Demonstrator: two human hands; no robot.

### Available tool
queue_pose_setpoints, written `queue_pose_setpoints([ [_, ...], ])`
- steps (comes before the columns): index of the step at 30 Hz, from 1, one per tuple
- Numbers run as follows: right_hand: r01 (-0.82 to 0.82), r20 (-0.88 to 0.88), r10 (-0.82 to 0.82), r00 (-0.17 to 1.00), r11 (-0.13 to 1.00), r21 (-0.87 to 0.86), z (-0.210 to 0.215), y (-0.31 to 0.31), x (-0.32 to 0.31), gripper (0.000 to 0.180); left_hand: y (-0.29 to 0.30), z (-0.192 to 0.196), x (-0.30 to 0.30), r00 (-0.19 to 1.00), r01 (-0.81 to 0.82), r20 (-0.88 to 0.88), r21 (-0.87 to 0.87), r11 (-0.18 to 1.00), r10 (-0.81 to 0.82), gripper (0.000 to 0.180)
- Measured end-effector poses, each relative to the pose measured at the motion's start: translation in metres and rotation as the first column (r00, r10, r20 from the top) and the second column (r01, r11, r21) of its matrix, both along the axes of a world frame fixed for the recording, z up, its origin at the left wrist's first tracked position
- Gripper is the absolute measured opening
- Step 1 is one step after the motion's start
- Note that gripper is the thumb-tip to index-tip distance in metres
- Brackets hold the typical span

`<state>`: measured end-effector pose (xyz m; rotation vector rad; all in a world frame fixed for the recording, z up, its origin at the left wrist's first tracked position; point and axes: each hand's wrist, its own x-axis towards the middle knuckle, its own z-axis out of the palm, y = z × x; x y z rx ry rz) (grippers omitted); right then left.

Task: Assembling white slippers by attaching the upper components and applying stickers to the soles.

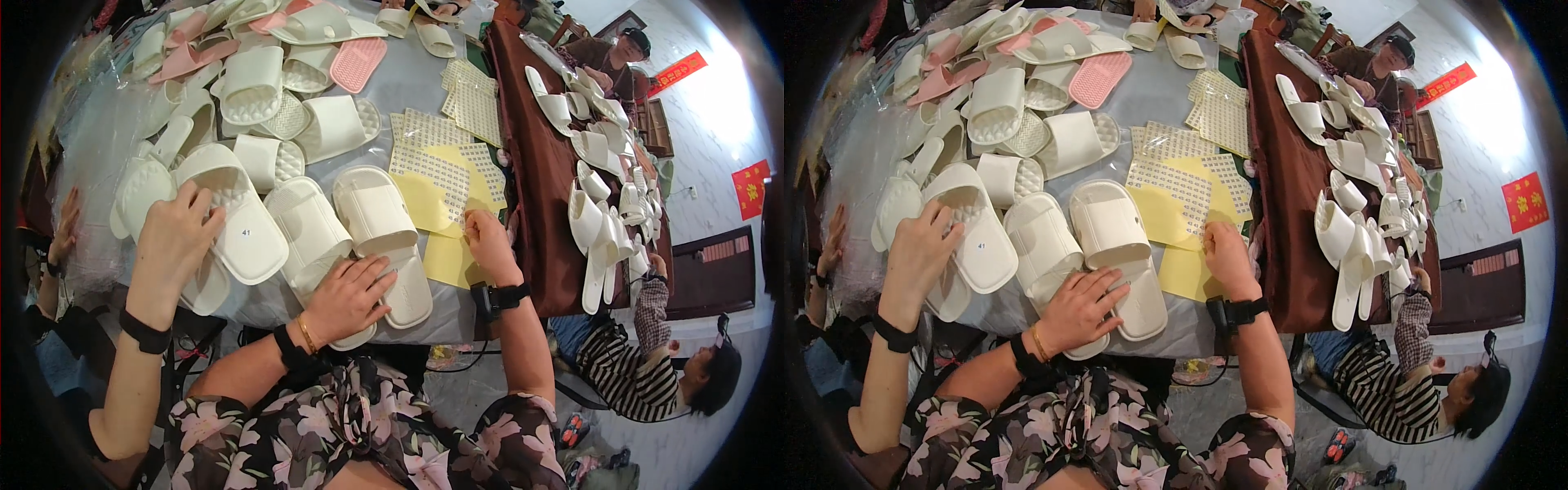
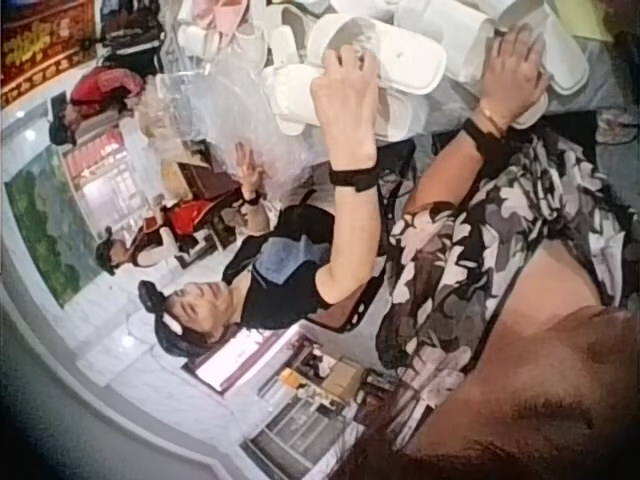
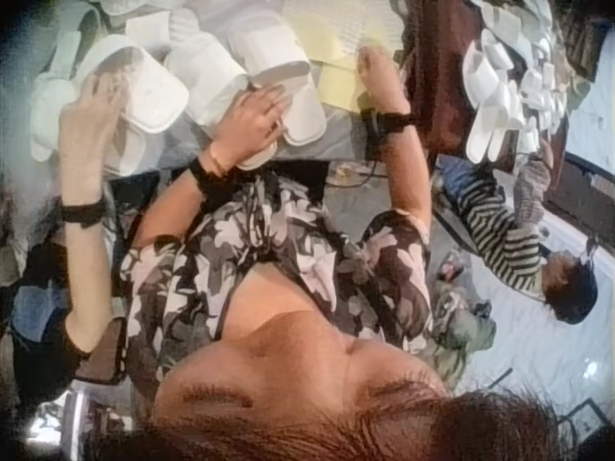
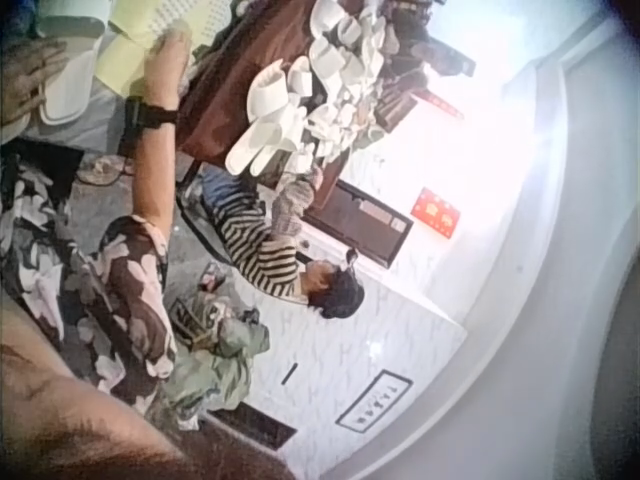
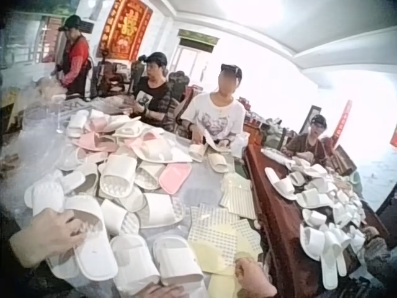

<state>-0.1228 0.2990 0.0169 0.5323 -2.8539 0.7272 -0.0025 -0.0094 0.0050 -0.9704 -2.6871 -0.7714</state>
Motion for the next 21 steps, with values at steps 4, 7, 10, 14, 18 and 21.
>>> queue_pose_setpoints([
  [4, -0.048, 0.156, 0.043, 0.987, 0.999, 0.025, 0.008, 0.007, 0.003, 0.007, 0.0, 0.0, 0.001, 1.0, 0.001, 0.001, -0.004, 1.0, -0.001, 0.052],
  [7, -0.001, 0.174, 0.009, 0.985, 0.999, -0.043, 0.013, 0.003, 0.009, 0.006, 0.0, 0.0, 0.001, 1.0, 0.006, 0.003, 0.004, 1.0, -0.006, 0.052],
  [10, 0.018, 0.075, -0.009, 0.997, 0.992, -0.122, 0.018, -0.014, 0.022, 0.005, 0.0, -0.002, 0.001, 1.0, 0.009, 0.015, 0.016, 1.0, -0.01, 0.052],
  [14, 0.085, 0.374, -0.008, 0.927, 0.978, -0.191, 0.041, -0.067, 0.048, 0.009, -0.001, -0.002, 0.002, 1.0, -0.002, -0.003, 0.01, 1.0, 0.002, 0.052],
  [18, 0.038, 0.552, 0.095, 0.829, 0.974, -0.225, 0.032, -0.094, 0.061, 0.011, 0.0, -0.001, 0.0, 0.999, 0.01, 0.03, 0.031, 0.999, -0.011, 0.051],
  [21, 0.016, 0.529, 0.059, 0.846, 0.991, -0.136, 0.028, -0.104, 0.063, 0.011, -0.001, 0.0, 0.0, 1.0, 0.006, 0.014, 0.028, 1.0, -0.006, 0.052],
])
